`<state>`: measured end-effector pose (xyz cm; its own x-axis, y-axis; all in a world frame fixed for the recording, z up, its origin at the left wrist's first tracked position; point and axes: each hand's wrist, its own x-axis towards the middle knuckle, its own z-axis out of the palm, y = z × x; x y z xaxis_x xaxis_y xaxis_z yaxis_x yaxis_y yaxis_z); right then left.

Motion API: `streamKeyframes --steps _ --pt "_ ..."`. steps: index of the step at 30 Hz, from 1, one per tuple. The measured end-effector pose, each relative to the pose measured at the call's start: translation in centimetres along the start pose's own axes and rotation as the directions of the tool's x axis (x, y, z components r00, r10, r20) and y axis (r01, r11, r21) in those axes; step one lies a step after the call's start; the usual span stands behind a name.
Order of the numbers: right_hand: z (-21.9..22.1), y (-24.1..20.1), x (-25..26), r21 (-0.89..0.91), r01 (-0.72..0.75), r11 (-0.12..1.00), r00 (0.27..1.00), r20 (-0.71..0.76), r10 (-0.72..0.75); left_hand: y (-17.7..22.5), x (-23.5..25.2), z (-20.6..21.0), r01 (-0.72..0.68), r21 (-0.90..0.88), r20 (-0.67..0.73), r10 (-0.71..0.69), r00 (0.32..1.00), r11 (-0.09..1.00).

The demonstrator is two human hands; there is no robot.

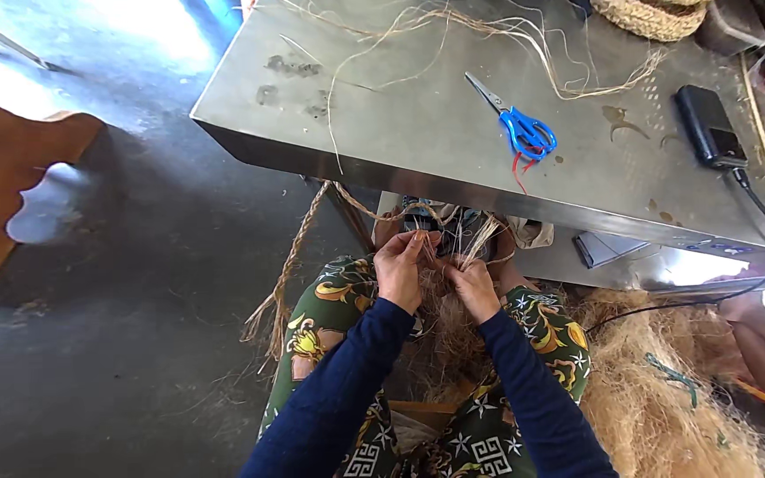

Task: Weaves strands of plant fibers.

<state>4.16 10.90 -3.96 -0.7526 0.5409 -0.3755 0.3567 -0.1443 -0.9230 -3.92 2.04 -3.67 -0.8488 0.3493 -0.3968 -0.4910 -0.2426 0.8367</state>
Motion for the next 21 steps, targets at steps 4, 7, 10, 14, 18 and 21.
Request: streamKeyframes --steps 4,7,10,14,18,21 --pt "-0.02 -0.04 0.13 0.06 -0.02 0.998 0.998 -0.054 0.023 -0.06 0.05 -0.09 -0.013 -0.006 -0.019 0.013 1.0 1.0" --pt "-0.08 0.02 0.22 0.091 0.004 0.996 0.994 -0.111 0.006 0.12 0.08 0.06 0.006 -0.028 -0.044 -0.007 0.999 1.0" --pt "-0.21 -0.06 0.21 0.088 0.023 0.996 0.986 -0.168 -0.008 0.19 0.05 0.14 0.021 -0.012 -0.061 -0.022 0.998 1.0" --pt "-0.42 0.25 0.37 0.138 0.054 0.989 0.976 -0.215 -0.024 0.0 0.17 -0.02 -0.005 0.001 -0.063 0.005 0.998 1.0" --pt "-0.41 0.56 0.61 0.291 0.001 0.957 0.982 -0.183 0.055 0.28 0.09 0.17 0.028 0.004 -0.073 -0.027 0.997 1.0" --pt "-0.4 0.53 0.65 0.341 -0.03 0.94 0.981 -0.172 0.093 0.14 -0.05 0.09 0.057 0.036 -0.016 -0.057 0.998 0.998"
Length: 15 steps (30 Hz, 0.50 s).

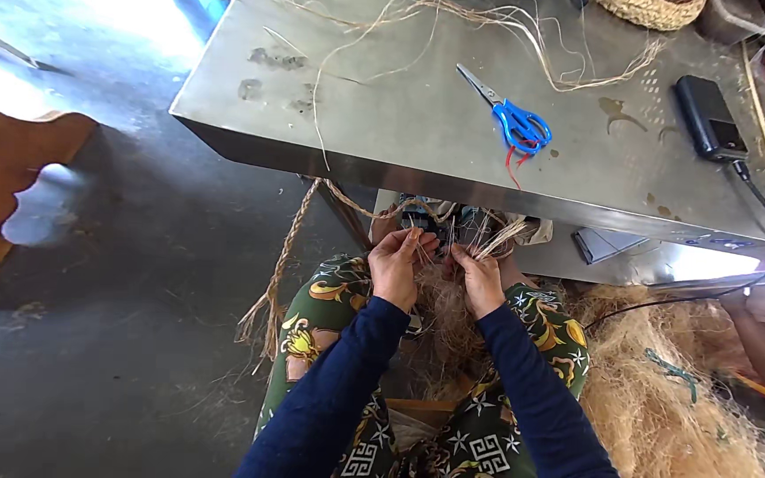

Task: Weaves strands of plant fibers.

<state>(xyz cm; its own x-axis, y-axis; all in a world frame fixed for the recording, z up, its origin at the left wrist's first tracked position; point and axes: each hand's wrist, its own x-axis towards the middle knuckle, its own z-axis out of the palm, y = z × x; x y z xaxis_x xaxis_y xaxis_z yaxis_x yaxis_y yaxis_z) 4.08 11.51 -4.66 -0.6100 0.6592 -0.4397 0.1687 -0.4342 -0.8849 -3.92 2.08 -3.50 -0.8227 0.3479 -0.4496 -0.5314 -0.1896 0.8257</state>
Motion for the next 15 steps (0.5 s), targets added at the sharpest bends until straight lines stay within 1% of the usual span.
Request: streamKeyframes --steps 3,6,9,12,15 --pt "0.0 -0.1 -0.2 -0.067 0.038 0.997 0.999 0.001 -0.038 -0.6 -0.1 -0.1 -0.02 0.093 0.058 0.015 0.998 0.995" --pt "0.0 0.0 -0.2 -0.129 0.076 0.989 0.997 0.008 -0.075 -1.1 0.0 -0.1 -0.052 0.153 0.082 0.039 0.996 0.987" --pt "0.3 0.0 -0.3 -0.18 0.09 0.98 0.996 0.006 -0.09 -1.5 0.0 0.1 -0.051 0.161 0.096 0.036 0.995 0.986" --pt "0.4 -0.1 -0.4 -0.205 0.087 0.975 0.996 0.017 -0.085 -2.0 0.1 0.5 -0.054 0.128 0.067 0.046 0.997 0.99" --pt "0.6 -0.2 -0.7 -0.244 0.094 0.965 0.995 0.036 -0.088 -2.2 -0.2 0.7 -0.068 0.146 0.056 0.061 0.997 0.987"
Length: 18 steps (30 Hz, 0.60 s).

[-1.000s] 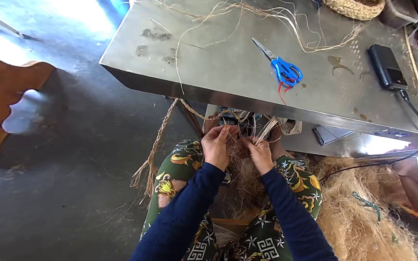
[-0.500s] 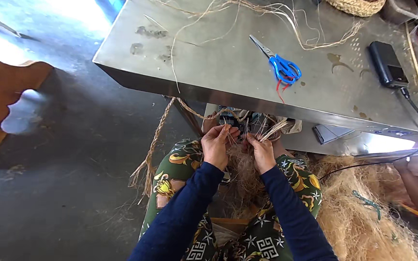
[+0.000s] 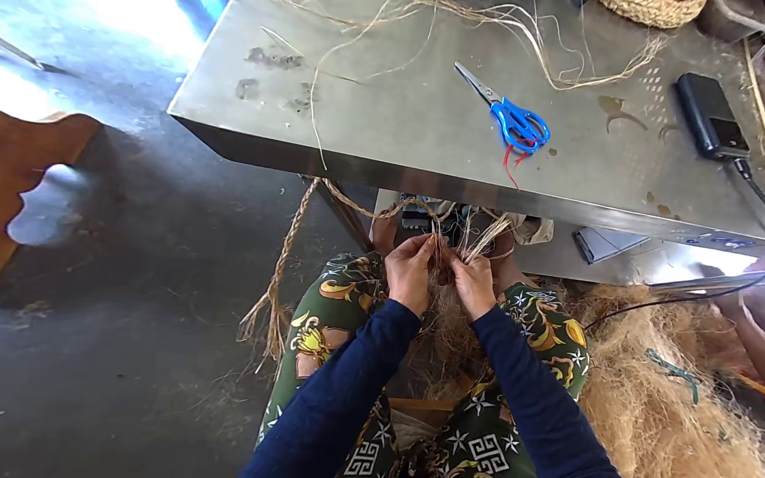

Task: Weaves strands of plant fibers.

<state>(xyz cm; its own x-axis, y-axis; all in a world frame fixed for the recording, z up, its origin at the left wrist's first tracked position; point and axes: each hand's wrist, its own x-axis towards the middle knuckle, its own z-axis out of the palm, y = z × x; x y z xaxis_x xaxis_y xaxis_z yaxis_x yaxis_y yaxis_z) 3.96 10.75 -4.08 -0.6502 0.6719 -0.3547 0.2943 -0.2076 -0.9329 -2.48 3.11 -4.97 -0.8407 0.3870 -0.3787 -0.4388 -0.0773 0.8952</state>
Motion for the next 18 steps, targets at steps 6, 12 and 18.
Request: streamKeyframes --steps 6,12,18 --pt "-0.17 -0.13 -0.06 -0.007 0.01 1.0 1.0 -0.009 -0.01 -0.29 -0.32 0.63 -0.012 -0.022 -0.022 0.011 1.0 1.0" --pt "-0.14 0.06 0.0 -0.068 0.048 0.997 0.999 0.004 -0.047 -0.39 -0.42 0.7 -0.051 0.027 -0.038 0.052 0.998 0.998" --pt "-0.19 -0.06 -0.08 -0.061 0.038 0.997 0.999 0.023 -0.037 -0.39 -0.2 0.56 -0.075 0.045 -0.086 0.079 0.993 0.996"
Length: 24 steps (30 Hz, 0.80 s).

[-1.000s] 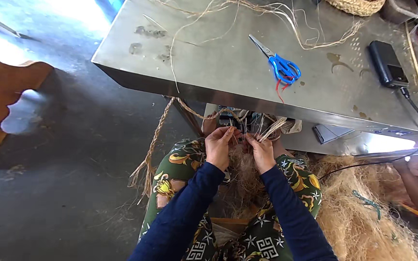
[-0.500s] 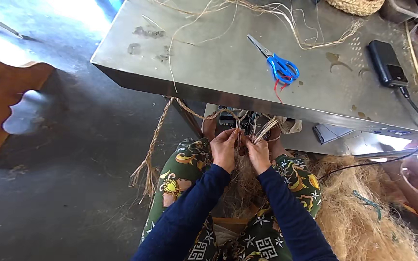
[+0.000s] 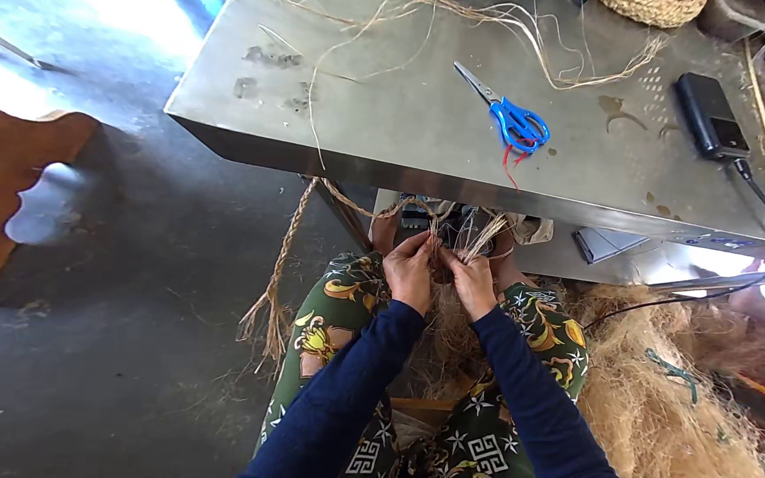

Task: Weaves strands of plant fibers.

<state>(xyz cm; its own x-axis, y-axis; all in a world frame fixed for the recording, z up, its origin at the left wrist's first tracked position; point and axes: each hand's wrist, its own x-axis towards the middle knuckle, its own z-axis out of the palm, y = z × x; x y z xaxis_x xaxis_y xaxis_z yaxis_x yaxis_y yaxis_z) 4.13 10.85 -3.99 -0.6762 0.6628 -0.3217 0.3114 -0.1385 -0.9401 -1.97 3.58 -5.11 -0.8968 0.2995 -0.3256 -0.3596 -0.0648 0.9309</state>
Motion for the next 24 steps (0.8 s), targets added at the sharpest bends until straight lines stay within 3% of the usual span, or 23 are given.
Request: streamKeyframes --steps 11,18,24 --pt "-0.24 -0.08 -0.26 -0.126 0.087 0.988 0.989 0.132 -0.07 0.64 0.46 0.27 0.138 -0.182 -0.041 -0.148 0.988 0.974" --pt "0.06 -0.15 -0.18 -0.207 0.07 0.976 0.997 0.029 -0.066 0.4 0.37 0.29 0.146 -0.179 0.016 -0.146 0.989 0.973" --pt "-0.39 -0.29 -0.13 -0.112 0.021 0.993 1.0 -0.019 -0.023 0.29 0.18 0.23 0.18 -0.184 0.11 -0.162 0.981 0.966"
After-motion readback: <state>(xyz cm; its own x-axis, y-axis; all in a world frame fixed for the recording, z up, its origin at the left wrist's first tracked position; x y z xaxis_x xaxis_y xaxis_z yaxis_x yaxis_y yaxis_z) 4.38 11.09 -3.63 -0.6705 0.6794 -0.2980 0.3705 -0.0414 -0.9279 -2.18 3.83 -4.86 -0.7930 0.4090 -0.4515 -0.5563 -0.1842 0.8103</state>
